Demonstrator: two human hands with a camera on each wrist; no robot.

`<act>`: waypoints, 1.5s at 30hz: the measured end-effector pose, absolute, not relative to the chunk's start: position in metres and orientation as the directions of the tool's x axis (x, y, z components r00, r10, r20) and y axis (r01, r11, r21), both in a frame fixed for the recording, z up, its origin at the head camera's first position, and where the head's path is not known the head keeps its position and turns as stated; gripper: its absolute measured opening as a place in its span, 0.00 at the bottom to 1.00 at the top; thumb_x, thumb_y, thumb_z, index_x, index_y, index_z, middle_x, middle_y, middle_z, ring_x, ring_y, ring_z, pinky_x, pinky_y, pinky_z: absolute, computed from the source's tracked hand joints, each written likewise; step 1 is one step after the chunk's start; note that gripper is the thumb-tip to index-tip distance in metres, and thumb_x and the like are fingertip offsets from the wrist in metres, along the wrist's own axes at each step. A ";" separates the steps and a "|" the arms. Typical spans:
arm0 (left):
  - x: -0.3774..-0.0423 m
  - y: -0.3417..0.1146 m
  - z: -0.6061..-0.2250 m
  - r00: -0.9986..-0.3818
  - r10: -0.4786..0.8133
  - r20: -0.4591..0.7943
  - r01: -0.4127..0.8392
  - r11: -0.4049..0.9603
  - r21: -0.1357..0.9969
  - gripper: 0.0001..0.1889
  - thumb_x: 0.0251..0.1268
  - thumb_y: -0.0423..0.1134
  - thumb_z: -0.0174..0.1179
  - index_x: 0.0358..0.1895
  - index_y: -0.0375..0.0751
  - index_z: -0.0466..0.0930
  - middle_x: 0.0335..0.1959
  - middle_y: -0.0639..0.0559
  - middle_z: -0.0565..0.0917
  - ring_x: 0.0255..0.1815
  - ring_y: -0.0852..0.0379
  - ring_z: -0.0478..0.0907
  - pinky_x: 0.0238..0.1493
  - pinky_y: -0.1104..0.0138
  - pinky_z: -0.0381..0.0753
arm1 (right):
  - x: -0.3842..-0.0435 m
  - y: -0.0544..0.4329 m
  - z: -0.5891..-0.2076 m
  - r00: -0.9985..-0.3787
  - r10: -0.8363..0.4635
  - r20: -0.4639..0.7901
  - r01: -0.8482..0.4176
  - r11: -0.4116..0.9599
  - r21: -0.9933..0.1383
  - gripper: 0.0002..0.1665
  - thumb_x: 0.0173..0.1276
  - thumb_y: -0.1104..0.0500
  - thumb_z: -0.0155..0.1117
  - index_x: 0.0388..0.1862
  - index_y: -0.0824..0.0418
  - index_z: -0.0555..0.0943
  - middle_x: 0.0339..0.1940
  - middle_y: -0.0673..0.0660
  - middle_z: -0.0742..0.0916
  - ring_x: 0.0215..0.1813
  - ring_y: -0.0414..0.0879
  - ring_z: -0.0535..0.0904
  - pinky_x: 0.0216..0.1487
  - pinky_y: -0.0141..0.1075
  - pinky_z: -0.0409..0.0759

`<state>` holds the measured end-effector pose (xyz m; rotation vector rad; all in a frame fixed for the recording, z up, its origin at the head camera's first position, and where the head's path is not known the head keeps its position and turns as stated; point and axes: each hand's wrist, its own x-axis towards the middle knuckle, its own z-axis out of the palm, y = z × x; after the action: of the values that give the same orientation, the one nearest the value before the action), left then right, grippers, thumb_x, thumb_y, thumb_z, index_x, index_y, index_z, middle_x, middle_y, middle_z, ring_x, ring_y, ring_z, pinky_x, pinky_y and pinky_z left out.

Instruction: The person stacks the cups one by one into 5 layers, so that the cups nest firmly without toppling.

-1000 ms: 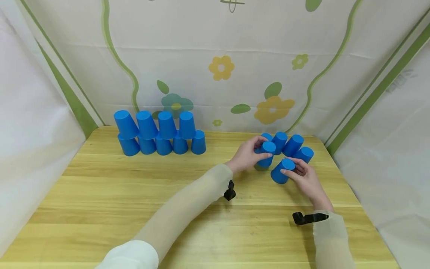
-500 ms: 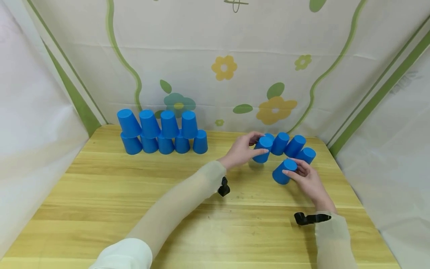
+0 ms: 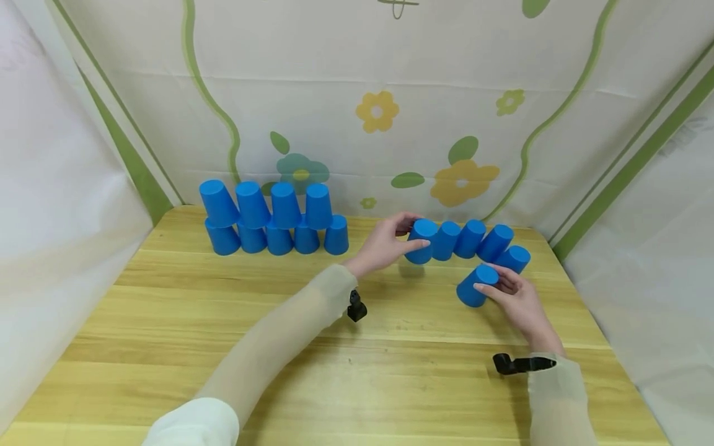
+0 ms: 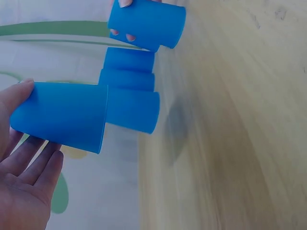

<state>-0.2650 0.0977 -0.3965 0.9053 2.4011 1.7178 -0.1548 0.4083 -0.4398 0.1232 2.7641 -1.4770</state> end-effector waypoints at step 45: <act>-0.225 -0.051 -0.402 -0.819 0.400 0.411 0.512 0.188 0.838 0.28 0.65 0.45 0.72 0.68 0.46 0.79 0.60 0.54 0.83 0.56 0.58 0.81 0.58 0.53 0.81 | -0.154 0.410 -0.439 -0.995 0.065 -0.080 0.103 0.541 -0.835 0.40 0.74 0.44 0.66 0.79 0.56 0.67 0.75 0.66 0.72 0.59 0.30 0.75 0.52 0.22 0.77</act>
<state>-0.2253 -0.0515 -0.4022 0.9623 2.4952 1.8306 -0.1540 0.4102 -0.4393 0.1480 2.7226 -1.4791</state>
